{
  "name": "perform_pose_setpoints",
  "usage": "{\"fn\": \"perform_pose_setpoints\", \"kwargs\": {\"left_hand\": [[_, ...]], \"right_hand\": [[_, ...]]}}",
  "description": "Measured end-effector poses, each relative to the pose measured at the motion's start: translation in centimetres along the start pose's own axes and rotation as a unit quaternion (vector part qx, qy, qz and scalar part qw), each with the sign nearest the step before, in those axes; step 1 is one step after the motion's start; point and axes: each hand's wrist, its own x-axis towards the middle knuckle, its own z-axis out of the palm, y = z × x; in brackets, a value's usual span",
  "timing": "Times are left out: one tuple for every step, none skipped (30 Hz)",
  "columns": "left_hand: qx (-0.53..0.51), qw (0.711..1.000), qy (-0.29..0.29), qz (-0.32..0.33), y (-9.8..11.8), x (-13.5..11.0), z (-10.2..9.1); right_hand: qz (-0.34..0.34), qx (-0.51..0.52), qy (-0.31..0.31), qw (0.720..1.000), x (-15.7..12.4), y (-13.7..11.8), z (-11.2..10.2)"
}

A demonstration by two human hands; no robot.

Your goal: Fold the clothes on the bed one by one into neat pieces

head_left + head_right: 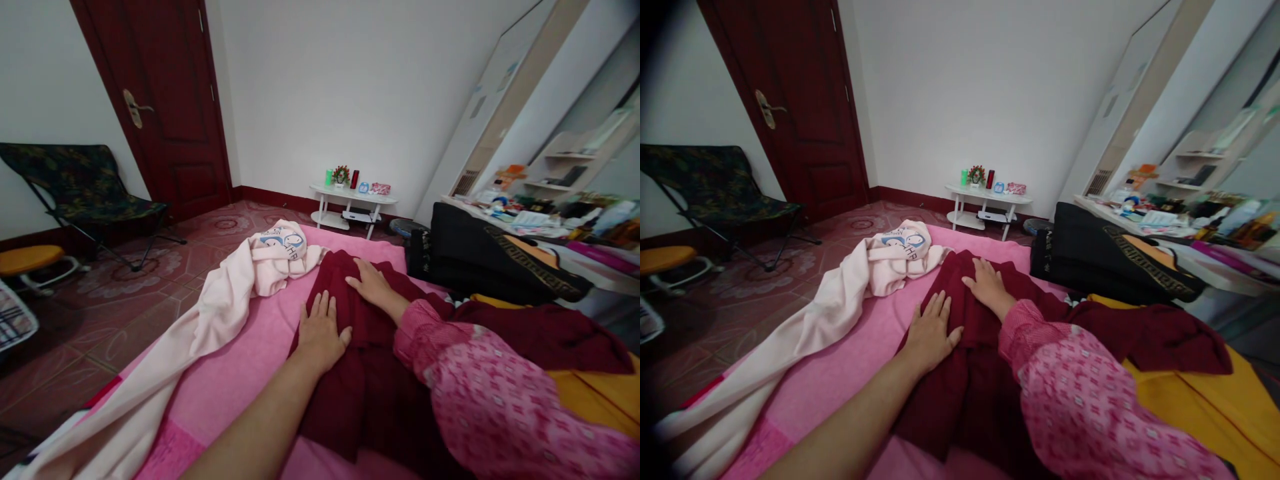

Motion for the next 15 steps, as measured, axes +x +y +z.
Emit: {"fn": "perform_pose_setpoints", "kwargs": {"left_hand": [[-0.003,1.0,0.013,0.009,0.1,0.0,-0.2],[-0.006,0.999,0.027,0.031,0.2,-0.1,-0.4],[-0.011,0.997,0.037,0.066,0.3,-0.2,-0.7],[-0.017,0.993,0.035,0.11,0.4,-0.3,-0.9],[-0.024,0.988,0.023,0.153,0.5,-0.4,-1.0],[-0.03,0.982,0.004,0.184,0.5,-0.5,-1.1],[-0.035,0.979,-0.017,0.201,0.5,-0.6,-1.1],[-0.037,0.978,-0.034,0.204,0.5,-0.7,-1.1],[-0.038,0.978,-0.043,0.2,0.5,-0.8,-1.0],[-0.037,0.979,-0.046,0.194,0.5,-0.9,-0.9],[-0.035,0.98,-0.044,0.189,0.5,-0.9,-0.9],[-0.035,0.981,-0.042,0.187,0.4,-0.9,-0.8],[-0.034,0.981,-0.041,0.187,0.4,-0.9,-0.7],[-0.034,0.981,-0.04,0.186,0.4,-0.9,-0.6],[-0.034,0.981,-0.037,0.185,0.4,-0.9,-0.5]], "right_hand": [[-0.012,-0.018,0.009,1.0,-1.4,0.3,-0.5],[-0.025,-0.039,0.011,0.999,-3.0,0.7,-0.8],[-0.033,-0.06,0.004,0.998,-4.6,1.2,-0.8],[-0.035,-0.078,-0.015,0.996,-6.2,1.8,-0.6],[-0.028,-0.088,-0.042,0.995,-7.6,2.3,-0.4],[-0.016,-0.094,-0.07,0.993,-8.8,2.7,-0.1],[-0.003,-0.093,-0.093,0.991,-9.7,3.0,0.0],[0.004,-0.088,-0.109,0.99,-10.5,3.2,0.0],[0.0,-0.077,-0.12,0.99,-11.0,3.4,-0.4],[-0.011,-0.062,-0.127,0.99,-11.5,3.5,-1.0],[-0.025,-0.045,-0.129,0.99,-11.9,3.8,-1.9],[-0.035,-0.03,-0.121,0.992,-12.3,4.3,-3.1],[-0.037,-0.021,-0.1,0.994,-12.8,5.0,-4.5],[-0.029,-0.02,-0.064,0.997,-13.3,5.9,-6.1],[-0.014,-0.028,-0.015,0.999,-13.9,7.1,-7.8]]}}
